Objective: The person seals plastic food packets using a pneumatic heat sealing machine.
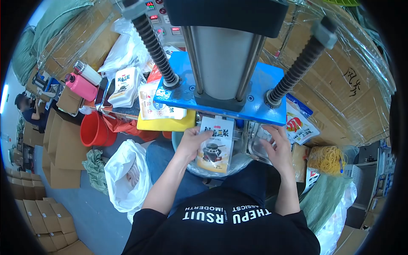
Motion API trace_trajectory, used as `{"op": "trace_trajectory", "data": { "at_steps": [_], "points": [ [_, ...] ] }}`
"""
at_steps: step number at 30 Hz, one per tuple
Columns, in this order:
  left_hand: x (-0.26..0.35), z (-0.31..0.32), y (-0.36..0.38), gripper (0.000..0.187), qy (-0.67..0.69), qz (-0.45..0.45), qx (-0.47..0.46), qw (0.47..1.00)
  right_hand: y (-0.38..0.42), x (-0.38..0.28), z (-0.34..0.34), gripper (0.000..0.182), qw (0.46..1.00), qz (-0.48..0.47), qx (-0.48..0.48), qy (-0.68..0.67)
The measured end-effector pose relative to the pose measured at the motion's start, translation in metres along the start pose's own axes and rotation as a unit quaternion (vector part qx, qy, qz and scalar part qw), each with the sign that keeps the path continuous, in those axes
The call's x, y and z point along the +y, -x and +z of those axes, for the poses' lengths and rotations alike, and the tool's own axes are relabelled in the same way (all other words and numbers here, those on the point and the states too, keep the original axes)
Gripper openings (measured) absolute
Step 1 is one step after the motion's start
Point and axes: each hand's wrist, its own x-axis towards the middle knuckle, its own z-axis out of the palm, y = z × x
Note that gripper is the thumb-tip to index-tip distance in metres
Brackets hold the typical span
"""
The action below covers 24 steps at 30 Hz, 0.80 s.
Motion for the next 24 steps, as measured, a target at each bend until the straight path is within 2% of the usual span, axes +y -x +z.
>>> {"op": "trace_trajectory", "data": {
  "at_steps": [1, 5, 7, 8, 9, 10, 11, 12, 13, 14, 15, 16, 17, 19, 21, 22, 23, 24],
  "points": [
    [-0.002, 0.000, -0.003, 0.017, 0.007, 0.009, -0.007, 1.000, 0.002, 0.009, 0.001, 0.031, 0.994, -0.031, 0.032, 0.104],
    [-0.003, 0.003, 0.000, 0.015, 0.005, 0.020, 0.000, 1.000, 0.011, 0.048, 0.021, 0.030, 0.985, -0.057, 0.047, 0.159],
    [0.015, -0.010, 0.001, 0.018, -0.220, 0.020, 0.016, 0.975, 0.006, 0.032, 0.019, 0.028, 0.986, -0.044, 0.025, 0.161],
    [0.051, 0.003, 0.020, 0.023, -0.369, 0.015, 0.063, 0.927, 0.002, 0.024, 0.017, 0.026, 0.985, -0.030, 0.005, 0.169],
    [0.061, -0.008, 0.022, 0.026, -0.440, 0.152, 0.127, 0.876, -0.002, 0.021, 0.017, 0.026, 0.986, -0.030, 0.006, 0.166],
    [0.070, -0.020, 0.024, 0.030, -0.496, 0.283, 0.186, 0.799, -0.005, 0.019, 0.017, 0.024, 0.983, -0.014, 0.046, 0.176],
    [0.077, -0.038, 0.022, 0.036, -0.571, 0.363, 0.222, 0.702, -0.007, 0.018, 0.018, 0.023, 0.979, 0.002, 0.085, 0.186],
    [0.076, -0.058, 0.017, 0.042, -0.633, 0.435, 0.253, 0.589, -0.007, 0.020, 0.018, 0.023, 0.979, 0.001, 0.084, 0.184],
    [0.057, -0.079, 0.013, 0.052, -0.660, 0.381, 0.181, 0.621, -0.007, 0.024, 0.019, 0.025, 0.974, -0.048, 0.061, 0.215],
    [0.046, -0.078, 0.024, 0.049, -0.701, 0.409, 0.164, 0.560, -0.008, 0.026, 0.020, 0.027, 0.964, -0.095, 0.040, 0.245],
    [0.033, -0.077, 0.033, 0.046, -0.737, 0.437, 0.144, 0.496, -0.008, 0.026, 0.021, 0.027, 0.964, -0.095, 0.043, 0.244],
    [0.022, -0.082, 0.039, 0.046, -0.686, 0.461, 0.145, 0.544, -0.006, 0.027, 0.022, 0.028, 0.965, -0.107, 0.046, 0.233],
    [0.017, -0.091, 0.037, 0.046, -0.687, 0.460, 0.135, 0.546, 0.000, 0.027, 0.023, 0.030, 0.967, -0.114, 0.048, 0.223],
    [0.017, -0.088, 0.042, 0.041, -0.648, 0.456, 0.148, 0.591, 0.002, 0.034, 0.024, 0.031, 0.978, -0.090, 0.070, 0.176],
    [0.025, -0.081, 0.031, 0.024, -0.621, 0.456, 0.185, 0.610, -0.007, 0.030, 0.027, 0.035, 0.990, -0.071, 0.105, 0.059],
    [0.032, -0.078, 0.025, 0.018, -0.607, 0.456, 0.186, 0.624, -0.008, 0.029, 0.029, 0.035, 0.990, -0.077, 0.101, 0.057],
    [0.038, -0.073, 0.022, 0.010, -0.599, 0.453, 0.193, 0.632, -0.006, 0.029, 0.029, 0.035, 0.994, -0.064, 0.093, -0.010],
    [0.039, -0.072, 0.023, 0.010, -0.598, 0.456, 0.194, 0.630, -0.005, 0.027, 0.027, 0.035, 0.992, -0.049, 0.086, -0.076]
  ]
}}
